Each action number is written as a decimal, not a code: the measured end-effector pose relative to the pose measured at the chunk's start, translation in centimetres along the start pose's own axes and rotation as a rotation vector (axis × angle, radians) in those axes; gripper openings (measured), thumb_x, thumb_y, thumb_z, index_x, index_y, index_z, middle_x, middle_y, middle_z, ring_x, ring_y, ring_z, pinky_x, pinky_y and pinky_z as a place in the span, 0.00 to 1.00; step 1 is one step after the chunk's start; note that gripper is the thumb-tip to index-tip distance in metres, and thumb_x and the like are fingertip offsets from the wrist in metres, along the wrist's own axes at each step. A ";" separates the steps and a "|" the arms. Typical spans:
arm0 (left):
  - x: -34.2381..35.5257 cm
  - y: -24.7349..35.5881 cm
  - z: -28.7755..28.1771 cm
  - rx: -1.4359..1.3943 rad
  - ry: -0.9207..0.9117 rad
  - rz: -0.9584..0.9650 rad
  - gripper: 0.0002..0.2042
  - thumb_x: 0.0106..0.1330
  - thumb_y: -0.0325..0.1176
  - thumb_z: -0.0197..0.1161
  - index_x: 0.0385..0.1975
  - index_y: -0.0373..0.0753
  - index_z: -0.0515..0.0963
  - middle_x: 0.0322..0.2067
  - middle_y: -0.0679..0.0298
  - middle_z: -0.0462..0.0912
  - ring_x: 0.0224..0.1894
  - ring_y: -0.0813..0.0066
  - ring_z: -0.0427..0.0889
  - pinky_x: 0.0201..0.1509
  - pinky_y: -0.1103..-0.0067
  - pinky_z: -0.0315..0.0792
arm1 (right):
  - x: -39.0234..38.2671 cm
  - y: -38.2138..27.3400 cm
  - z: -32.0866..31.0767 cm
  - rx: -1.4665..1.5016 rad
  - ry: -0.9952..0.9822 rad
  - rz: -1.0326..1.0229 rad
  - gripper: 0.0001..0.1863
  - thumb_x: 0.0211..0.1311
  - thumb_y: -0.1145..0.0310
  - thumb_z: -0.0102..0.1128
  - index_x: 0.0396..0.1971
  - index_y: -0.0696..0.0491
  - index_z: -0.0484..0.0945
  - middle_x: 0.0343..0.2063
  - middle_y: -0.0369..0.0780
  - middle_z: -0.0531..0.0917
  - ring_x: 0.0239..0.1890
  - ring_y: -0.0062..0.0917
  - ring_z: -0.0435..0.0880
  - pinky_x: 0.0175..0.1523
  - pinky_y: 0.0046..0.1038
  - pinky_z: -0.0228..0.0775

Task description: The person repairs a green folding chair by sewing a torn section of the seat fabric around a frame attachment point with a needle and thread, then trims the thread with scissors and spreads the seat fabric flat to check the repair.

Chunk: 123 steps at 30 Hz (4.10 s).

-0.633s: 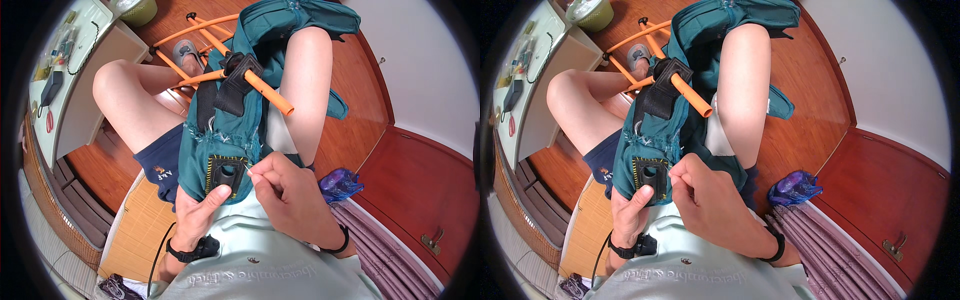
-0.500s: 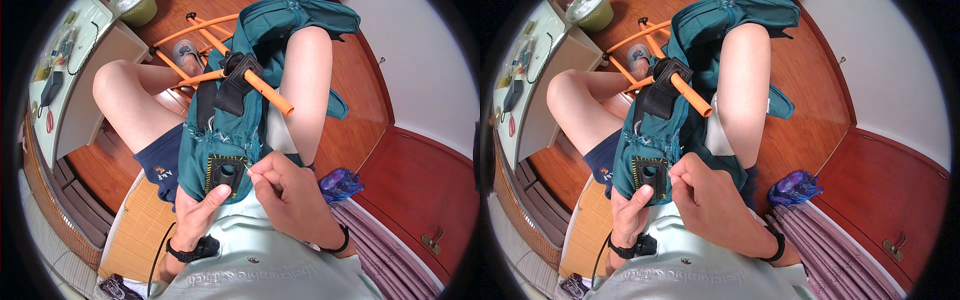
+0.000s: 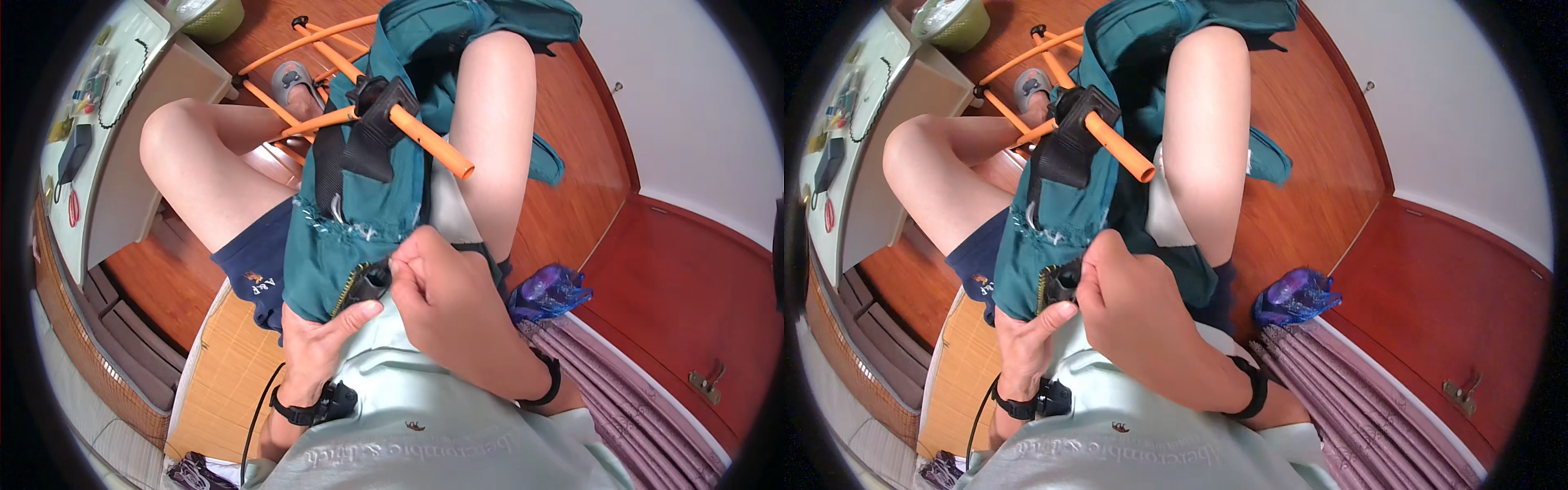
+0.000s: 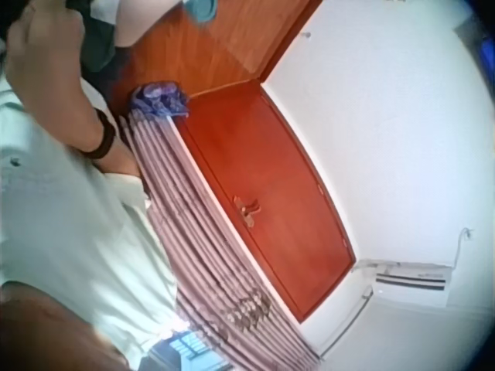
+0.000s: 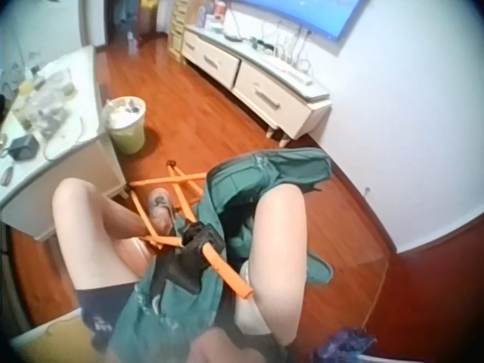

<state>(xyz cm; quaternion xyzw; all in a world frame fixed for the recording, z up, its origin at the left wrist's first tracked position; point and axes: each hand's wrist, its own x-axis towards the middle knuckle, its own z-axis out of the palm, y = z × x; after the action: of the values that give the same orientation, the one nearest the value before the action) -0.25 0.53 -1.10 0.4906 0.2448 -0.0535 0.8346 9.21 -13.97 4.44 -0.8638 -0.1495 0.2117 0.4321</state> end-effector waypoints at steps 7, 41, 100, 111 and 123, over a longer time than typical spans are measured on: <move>0.0 0.3 0.7 -0.148 0.048 0.061 0.31 0.61 0.22 0.73 0.64 0.28 0.69 0.55 0.56 0.81 0.55 0.70 0.80 0.64 0.75 0.70 | -0.6 -1.2 0.1 -0.154 0.045 -0.066 0.08 0.64 0.77 0.64 0.33 0.58 0.71 0.15 0.44 0.76 0.15 0.37 0.76 0.24 0.35 0.67; -0.9 0.8 -0.3 -0.682 -0.035 -0.120 0.29 0.73 0.32 0.62 0.69 0.29 0.61 0.60 0.46 0.76 0.59 0.56 0.82 0.61 0.64 0.80 | -1.9 4.4 -3.8 0.009 0.246 0.099 0.10 0.69 0.70 0.62 0.46 0.57 0.80 0.43 0.39 0.83 0.45 0.29 0.81 0.57 0.27 0.71; -0.8 -0.2 -0.7 -0.488 -0.064 -0.032 0.31 0.70 0.34 0.64 0.67 0.27 0.60 0.55 0.44 0.77 0.50 0.53 0.85 0.48 0.56 0.86 | -3.6 15.1 -12.6 1.316 0.400 0.045 0.08 0.66 0.83 0.51 0.37 0.52 0.70 0.20 0.33 0.65 0.18 0.15 0.56 0.23 0.20 0.49; -0.5 0.7 -0.1 -0.299 -0.019 0.022 0.30 0.64 0.27 0.69 0.65 0.28 0.65 0.56 0.55 0.80 0.56 0.69 0.80 0.63 0.73 0.73 | -2.8 6.3 -7.2 0.535 0.074 0.258 0.03 0.75 0.72 0.54 0.38 0.53 0.71 0.21 0.32 0.73 0.17 0.12 0.68 0.22 0.17 0.57; -0.5 1.1 0.7 -0.182 0.006 -0.024 0.31 0.61 0.31 0.72 0.63 0.28 0.68 0.53 0.56 0.81 0.54 0.70 0.81 0.62 0.73 0.74 | -0.9 6.0 -1.1 0.670 -0.223 0.184 0.06 0.75 0.76 0.51 0.46 0.59 0.75 0.24 0.35 0.79 0.28 0.17 0.79 0.36 0.21 0.72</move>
<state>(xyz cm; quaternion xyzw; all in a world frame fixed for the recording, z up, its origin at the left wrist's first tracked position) -0.14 0.45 0.26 0.4099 0.2570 -0.0394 0.8743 9.45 -18.65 0.41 -0.6559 -0.0397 0.3796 0.6513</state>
